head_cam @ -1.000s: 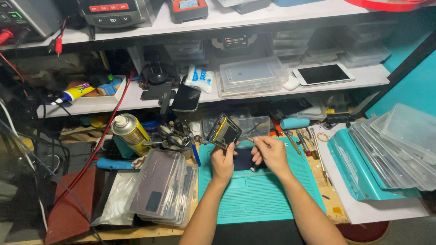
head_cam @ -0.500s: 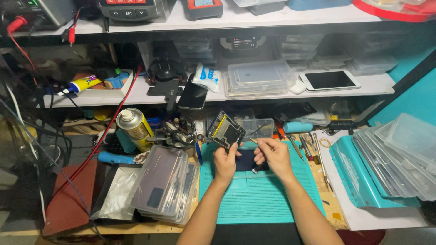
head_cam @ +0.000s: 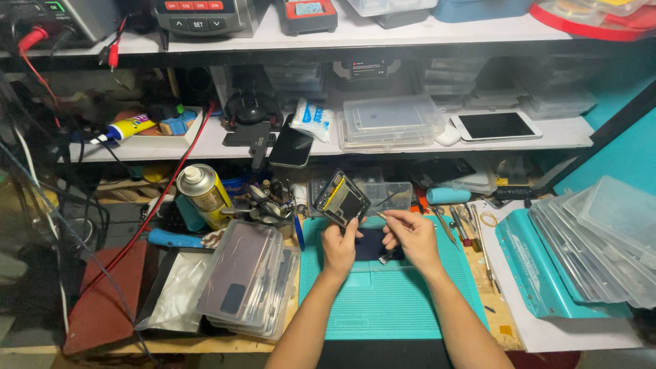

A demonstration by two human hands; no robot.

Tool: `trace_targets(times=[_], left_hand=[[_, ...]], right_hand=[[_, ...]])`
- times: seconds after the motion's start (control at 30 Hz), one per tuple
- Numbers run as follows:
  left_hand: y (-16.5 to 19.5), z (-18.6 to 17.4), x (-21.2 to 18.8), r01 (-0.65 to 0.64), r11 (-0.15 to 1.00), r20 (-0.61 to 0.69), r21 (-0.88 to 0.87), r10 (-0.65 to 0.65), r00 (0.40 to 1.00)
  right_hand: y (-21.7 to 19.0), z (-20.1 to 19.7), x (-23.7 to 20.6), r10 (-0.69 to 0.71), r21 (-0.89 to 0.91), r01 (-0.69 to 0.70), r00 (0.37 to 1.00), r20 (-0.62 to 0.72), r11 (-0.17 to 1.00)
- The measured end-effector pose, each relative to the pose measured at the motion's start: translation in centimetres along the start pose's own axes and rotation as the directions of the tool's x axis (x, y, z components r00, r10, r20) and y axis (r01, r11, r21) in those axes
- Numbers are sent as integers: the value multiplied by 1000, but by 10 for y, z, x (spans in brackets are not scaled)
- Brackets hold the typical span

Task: The person works at a repair bench opening a smartphone. They pry the back cover off the phone, use a pry tool to work around the edges, remove the cover, and manipulate internal components including the battery area while holding the phone frame.

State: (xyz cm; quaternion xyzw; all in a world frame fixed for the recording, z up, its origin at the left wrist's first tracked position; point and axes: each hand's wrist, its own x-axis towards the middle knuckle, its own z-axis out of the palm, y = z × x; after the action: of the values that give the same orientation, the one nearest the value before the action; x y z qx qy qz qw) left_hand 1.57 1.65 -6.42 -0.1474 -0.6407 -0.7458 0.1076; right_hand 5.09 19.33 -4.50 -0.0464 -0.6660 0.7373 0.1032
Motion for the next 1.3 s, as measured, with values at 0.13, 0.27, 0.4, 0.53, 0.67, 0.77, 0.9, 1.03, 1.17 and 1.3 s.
trace_targets(times=[0.13, 0.27, 0.4, 0.53, 0.67, 0.77, 0.9, 1.03, 1.17, 1.3], left_hand=[[5, -2, 5, 56, 983, -33, -175, -62, 998], [8, -11, 11, 130, 917, 11, -378, -135, 991], [7, -19, 11, 132, 890, 75, -437, -110, 991], [9, -24, 12, 201, 823, 181, -531, -122, 976], [18, -25, 13, 246, 715, 262, -654, -91, 961], [26, -24, 13, 285, 689, 309, -667, -93, 947], [28, -22, 13, 377, 688, 368, -620, -169, 914], [17, -18, 9, 314, 772, 315, -553, -155, 936], [5, -16, 6, 262, 857, 211, -444, -185, 960], [4, -11, 4, 269, 839, 172, -473, -211, 962]], right_hand=[[-5, 3, -5, -78, -54, 77, 996, -30, 996], [-9, 3, -12, -94, -140, 82, 992, -80, 987], [-14, -2, -11, -162, -194, 135, 978, -129, 972], [-18, -10, -11, -111, -95, 97, 981, -159, 991], [-16, -20, -8, -65, 21, 72, 972, -225, 997], [-13, -30, -3, -93, 165, 127, 975, -202, 978], [-14, -33, 0, -110, 217, 169, 959, -262, 961], [-20, -19, -9, -508, -307, 439, 838, -200, 844], [-24, -2, -12, -428, -344, 353, 887, -172, 870], [-22, 5, -6, -284, -393, 207, 947, -148, 896]])
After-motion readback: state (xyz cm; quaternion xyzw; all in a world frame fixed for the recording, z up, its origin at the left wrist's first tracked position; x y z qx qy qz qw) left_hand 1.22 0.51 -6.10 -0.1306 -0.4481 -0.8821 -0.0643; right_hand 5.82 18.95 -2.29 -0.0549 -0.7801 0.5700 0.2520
